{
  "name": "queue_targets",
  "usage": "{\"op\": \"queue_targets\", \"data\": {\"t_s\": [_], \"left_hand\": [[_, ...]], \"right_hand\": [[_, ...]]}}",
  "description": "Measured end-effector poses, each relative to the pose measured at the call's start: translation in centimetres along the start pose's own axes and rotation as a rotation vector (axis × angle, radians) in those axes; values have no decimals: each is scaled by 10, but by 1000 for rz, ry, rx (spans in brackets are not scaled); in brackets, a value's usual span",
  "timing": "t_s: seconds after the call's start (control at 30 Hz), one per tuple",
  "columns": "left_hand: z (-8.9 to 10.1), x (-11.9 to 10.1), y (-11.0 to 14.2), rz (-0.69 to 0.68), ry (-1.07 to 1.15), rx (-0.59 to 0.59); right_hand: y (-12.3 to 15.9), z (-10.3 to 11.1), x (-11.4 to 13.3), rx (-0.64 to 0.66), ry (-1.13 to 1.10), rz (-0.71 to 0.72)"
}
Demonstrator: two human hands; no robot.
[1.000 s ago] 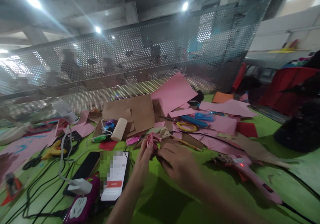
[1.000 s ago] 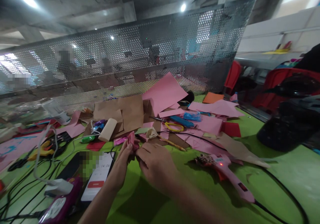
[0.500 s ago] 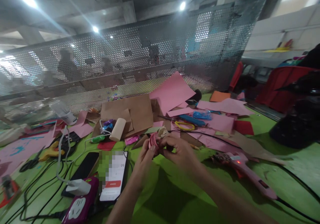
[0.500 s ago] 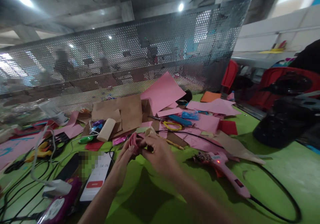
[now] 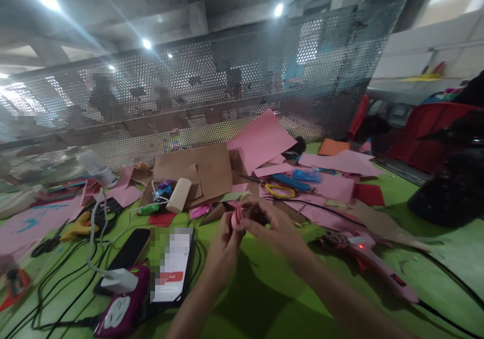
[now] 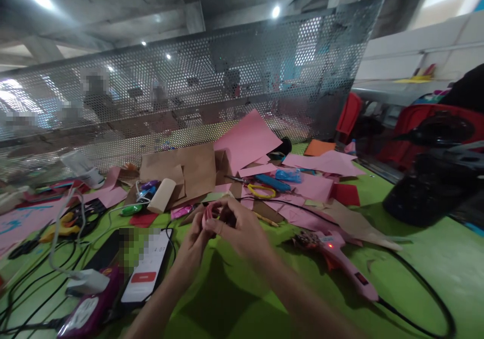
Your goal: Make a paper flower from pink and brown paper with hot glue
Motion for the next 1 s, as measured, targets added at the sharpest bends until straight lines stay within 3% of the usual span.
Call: {"op": "queue_targets", "data": {"t_s": [0.17,0.4,0.63,0.83,1.0], "left_hand": [[-6,-9,1,-88,-170,73],[-6,-2,1,4,65,88],[-4,5,2,49,66,147],[-11,3,1,49,-8,236],[-6,13,3,75,17,192]], "right_hand": [[-4,2,-7,-26,-9,-38],[-10,4,-12,45,-180,-100],[-10,4,-12,7,-229,-102],[-5,6,-7,-96,-124,-110],[-3,8,-7,-161,15,-92]]}}
Point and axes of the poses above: each hand's wrist, its own y-axis away from the middle knuckle, its own z-axis out of the back of the hand, x = y × z, the point moved 5 cm from there along -y, towards the middle knuckle, and after that the axes turned 14 degrees about -z, right-handed, at the moved point
